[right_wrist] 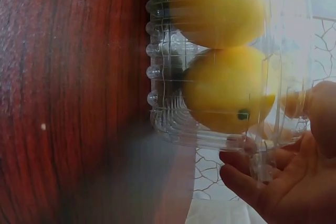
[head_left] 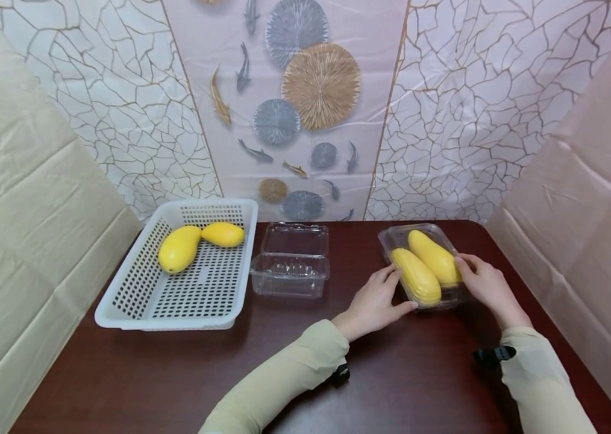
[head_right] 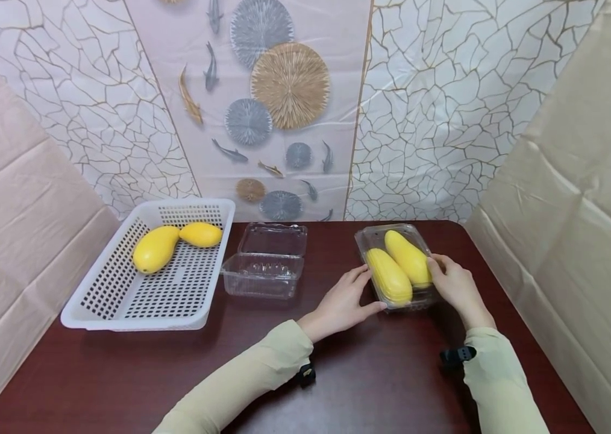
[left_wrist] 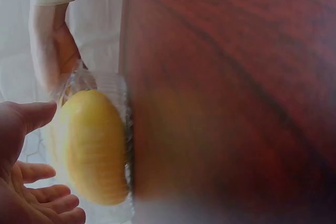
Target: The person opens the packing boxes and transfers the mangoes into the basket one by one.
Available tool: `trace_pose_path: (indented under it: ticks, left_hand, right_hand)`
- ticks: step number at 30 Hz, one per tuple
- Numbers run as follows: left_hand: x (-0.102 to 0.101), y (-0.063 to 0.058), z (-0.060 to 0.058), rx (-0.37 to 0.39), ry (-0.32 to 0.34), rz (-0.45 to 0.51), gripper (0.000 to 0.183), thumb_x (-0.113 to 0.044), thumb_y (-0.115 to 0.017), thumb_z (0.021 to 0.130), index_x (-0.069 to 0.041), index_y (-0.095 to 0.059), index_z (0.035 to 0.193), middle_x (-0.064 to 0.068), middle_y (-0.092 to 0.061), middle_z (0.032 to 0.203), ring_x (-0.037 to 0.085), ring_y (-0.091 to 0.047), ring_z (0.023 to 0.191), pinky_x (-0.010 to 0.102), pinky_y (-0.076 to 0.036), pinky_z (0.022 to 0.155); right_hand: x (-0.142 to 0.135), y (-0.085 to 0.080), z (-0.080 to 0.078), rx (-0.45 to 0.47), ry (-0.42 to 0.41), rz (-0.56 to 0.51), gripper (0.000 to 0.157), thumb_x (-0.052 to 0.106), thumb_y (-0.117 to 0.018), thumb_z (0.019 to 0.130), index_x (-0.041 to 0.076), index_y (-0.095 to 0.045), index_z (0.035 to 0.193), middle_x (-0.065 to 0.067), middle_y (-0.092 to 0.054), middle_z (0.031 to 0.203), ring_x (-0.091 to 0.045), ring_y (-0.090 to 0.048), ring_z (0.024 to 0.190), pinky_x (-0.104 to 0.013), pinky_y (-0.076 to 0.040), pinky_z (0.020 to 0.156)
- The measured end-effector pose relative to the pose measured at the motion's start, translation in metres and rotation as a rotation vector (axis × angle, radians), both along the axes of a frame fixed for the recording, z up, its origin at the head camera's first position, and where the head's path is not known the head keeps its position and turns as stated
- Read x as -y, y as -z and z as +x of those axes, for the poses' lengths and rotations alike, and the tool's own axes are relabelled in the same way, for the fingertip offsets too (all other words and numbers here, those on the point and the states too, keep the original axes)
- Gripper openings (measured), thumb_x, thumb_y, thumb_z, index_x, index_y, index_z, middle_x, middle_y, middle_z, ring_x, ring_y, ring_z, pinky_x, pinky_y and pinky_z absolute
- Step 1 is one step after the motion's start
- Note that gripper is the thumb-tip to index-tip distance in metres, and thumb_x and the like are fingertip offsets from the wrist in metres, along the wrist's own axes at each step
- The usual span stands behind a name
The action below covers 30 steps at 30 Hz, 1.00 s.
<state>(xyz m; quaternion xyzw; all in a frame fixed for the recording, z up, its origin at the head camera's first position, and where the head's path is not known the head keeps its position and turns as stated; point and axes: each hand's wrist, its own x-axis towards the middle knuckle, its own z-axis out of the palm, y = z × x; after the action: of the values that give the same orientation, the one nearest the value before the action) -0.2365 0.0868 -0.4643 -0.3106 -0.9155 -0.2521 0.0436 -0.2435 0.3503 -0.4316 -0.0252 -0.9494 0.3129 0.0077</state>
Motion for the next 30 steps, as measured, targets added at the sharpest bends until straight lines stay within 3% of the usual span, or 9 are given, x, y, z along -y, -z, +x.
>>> trace_pose_path:
  ticks: [9,17,25,30]
  left_hand:
    - [-0.007,0.008,0.000,0.005,-0.010,-0.018,0.074,-0.054,-0.060,0.097,-0.014,-0.039,0.155,0.004,-0.038,0.158,0.018,-0.042,0.140,0.032,-0.049,0.100]
    - [-0.001,0.008,0.001,0.050,-0.019,0.005,0.084,-0.063,-0.060,0.093,-0.014,-0.036,0.157,0.004,-0.033,0.161,0.018,-0.038,0.143,0.035,-0.048,0.101]
    - [0.004,0.009,-0.003,0.062,-0.001,0.030,0.078,-0.061,-0.052,0.098,-0.012,-0.037,0.156,0.005,-0.034,0.161,0.019,-0.037,0.144,0.036,-0.046,0.104]
    - [0.012,0.006,-0.009,0.120,0.047,0.080,0.070,-0.049,-0.054,0.102,-0.009,-0.035,0.157,0.008,-0.034,0.161,0.021,-0.036,0.145,0.034,-0.038,0.111]
  right_hand:
    - [0.002,-0.001,0.004,0.030,0.001,-0.021,0.079,0.054,-0.027,0.107,-0.012,-0.028,0.151,-0.041,-0.034,0.148,-0.058,-0.033,0.134,-0.068,-0.032,0.103]
    - [0.006,-0.001,0.010,0.023,0.030,-0.033,0.078,0.055,-0.033,0.106,-0.011,-0.037,0.146,-0.039,-0.041,0.144,-0.054,-0.044,0.126,-0.064,-0.042,0.094]
    - [0.007,0.000,0.019,0.057,0.048,-0.082,0.081,0.061,-0.040,0.102,-0.007,-0.040,0.145,-0.036,-0.051,0.134,-0.043,-0.056,0.112,-0.049,-0.049,0.083]
    - [0.005,-0.004,0.022,0.106,0.012,-0.136,0.091,0.057,-0.049,0.101,-0.010,-0.018,0.153,-0.037,-0.053,0.127,-0.038,-0.062,0.103,-0.050,-0.050,0.084]
